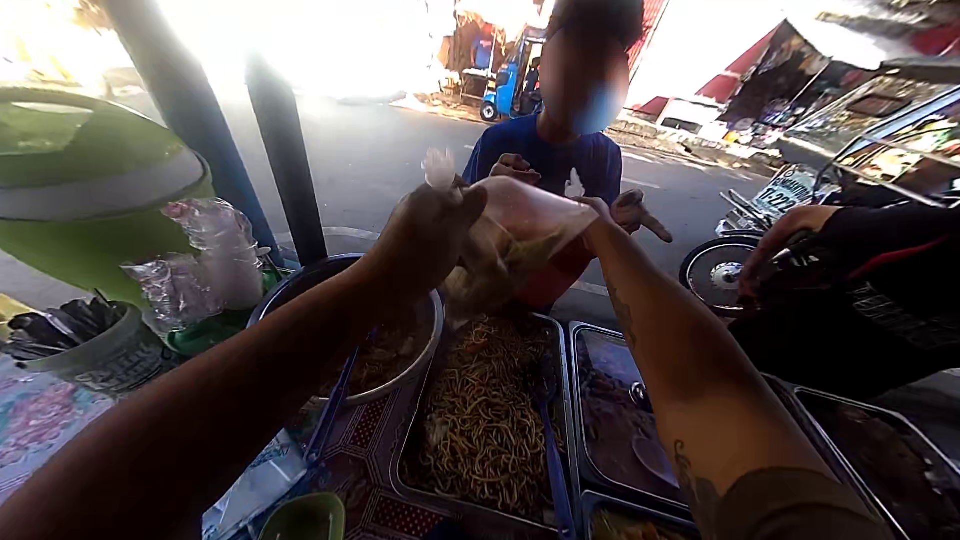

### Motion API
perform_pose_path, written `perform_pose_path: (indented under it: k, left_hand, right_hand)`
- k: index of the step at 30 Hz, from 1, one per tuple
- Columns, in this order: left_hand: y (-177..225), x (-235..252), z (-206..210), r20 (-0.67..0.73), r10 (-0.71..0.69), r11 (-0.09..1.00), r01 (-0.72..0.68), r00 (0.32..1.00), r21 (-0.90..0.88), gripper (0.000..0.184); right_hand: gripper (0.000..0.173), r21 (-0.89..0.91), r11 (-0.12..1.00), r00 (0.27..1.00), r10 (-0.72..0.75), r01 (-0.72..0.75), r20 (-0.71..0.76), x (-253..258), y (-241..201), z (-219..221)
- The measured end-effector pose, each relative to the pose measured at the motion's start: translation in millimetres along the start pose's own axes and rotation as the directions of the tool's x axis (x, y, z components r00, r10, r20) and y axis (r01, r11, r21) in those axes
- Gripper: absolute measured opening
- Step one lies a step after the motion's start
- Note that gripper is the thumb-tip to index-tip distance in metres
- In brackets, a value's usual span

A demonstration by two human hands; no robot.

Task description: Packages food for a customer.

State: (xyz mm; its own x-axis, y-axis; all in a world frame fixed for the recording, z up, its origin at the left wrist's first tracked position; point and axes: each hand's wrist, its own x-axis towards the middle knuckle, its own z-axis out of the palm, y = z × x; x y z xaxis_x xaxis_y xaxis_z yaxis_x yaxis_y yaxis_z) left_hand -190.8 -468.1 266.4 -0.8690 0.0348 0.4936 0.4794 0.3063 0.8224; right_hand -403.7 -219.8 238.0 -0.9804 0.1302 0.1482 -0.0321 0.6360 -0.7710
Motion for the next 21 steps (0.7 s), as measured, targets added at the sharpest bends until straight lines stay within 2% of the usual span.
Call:
perform_pose_path:
  k: [2, 3, 4, 5, 6, 8, 10, 12, 14, 16, 19, 21]
  left_hand:
    - [5.2, 36.4, 14.8, -0.040, -0.012, 0.991, 0.006, 0.999, -0.131, 0.024]
    - [6.3, 55.5, 24.5, -0.044, -0.005, 0.981, -0.003, 0.999, -0.195, 0.024]
    - [5.4, 75.4, 35.5, -0.043, 0.012, 0.969, -0.022, 0.999, -0.247, 0.024]
    - [2.4, 95.7, 46.9, -0.037, 0.024, 0.960, -0.034, 0.999, -0.277, 0.025]
    - [-2.4, 115.4, 58.4, -0.026, 0.042, 0.961, -0.047, 0.999, -0.273, 0.027]
    - [-11.0, 147.7, 81.4, 0.013, 0.096, 0.987, -0.094, 0.995, -0.132, 0.027]
    - [-19.7, 170.1, 102.0, 0.102, 0.197, 0.974, -0.207, 0.975, 0.094, 0.029]
    - [-29.5, 187.8, 119.5, 0.268, 0.223, 0.911, -0.298, 0.937, 0.285, 0.028]
    - [-39.3, 200.7, 135.7, 0.436, 0.131, 0.837, -0.335, 0.890, 0.433, 0.029]
    - [-49.5, 208.4, 149.1, 0.543, -0.020, 0.751, -0.346, 0.840, 0.563, 0.030]
    - [-67.5, 223.8, 161.4, 0.600, -0.214, 0.582, -0.392, 0.771, 0.712, 0.026]
    - [-70.8, 237.9, 165.2, 0.597, -0.290, 0.524, -0.398, 0.748, 0.753, 0.021]
  right_hand:
    - [0.042, -0.381, 0.923, 0.975, 0.030, 0.057, 0.218, 24.1, 0.8, 9.8]
    - [0.045, -0.510, 0.847, 0.943, 0.035, 0.148, 0.332, 36.4, 5.0, 15.7]
    - [0.043, -0.603, 0.738, 0.899, -0.014, 0.304, 0.437, 50.5, 15.4, 24.3]
    - [0.038, -0.626, 0.637, 0.845, -0.079, 0.451, 0.529, 55.9, 23.5, 30.2]
    - [0.036, -0.597, 0.622, 0.813, -0.116, 0.507, 0.570, 49.0, 25.1, 30.7]
    - [0.035, -0.558, 0.586, 0.752, -0.140, 0.587, 0.644, 7.3, 7.9, 18.4]
    - [0.033, -0.467, 0.642, 0.743, -0.253, 0.608, 0.620, -18.7, 12.3, 13.5]
    - [0.038, -0.363, 0.742, 0.787, -0.348, 0.563, 0.509, -32.7, 27.4, 15.3]
    - [0.034, -0.339, 0.784, 0.819, -0.346, 0.520, 0.457, -42.9, 35.6, 16.4]
    - [0.030, -0.379, 0.768, 0.824, -0.324, 0.516, 0.465, -49.5, 38.9, 17.6]
    - [0.027, -0.425, 0.723, 0.810, -0.322, 0.545, 0.490, -57.1, 41.2, 20.2]
    - [0.027, -0.484, 0.695, 0.820, -0.278, 0.532, 0.501, -61.3, 40.7, 22.4]
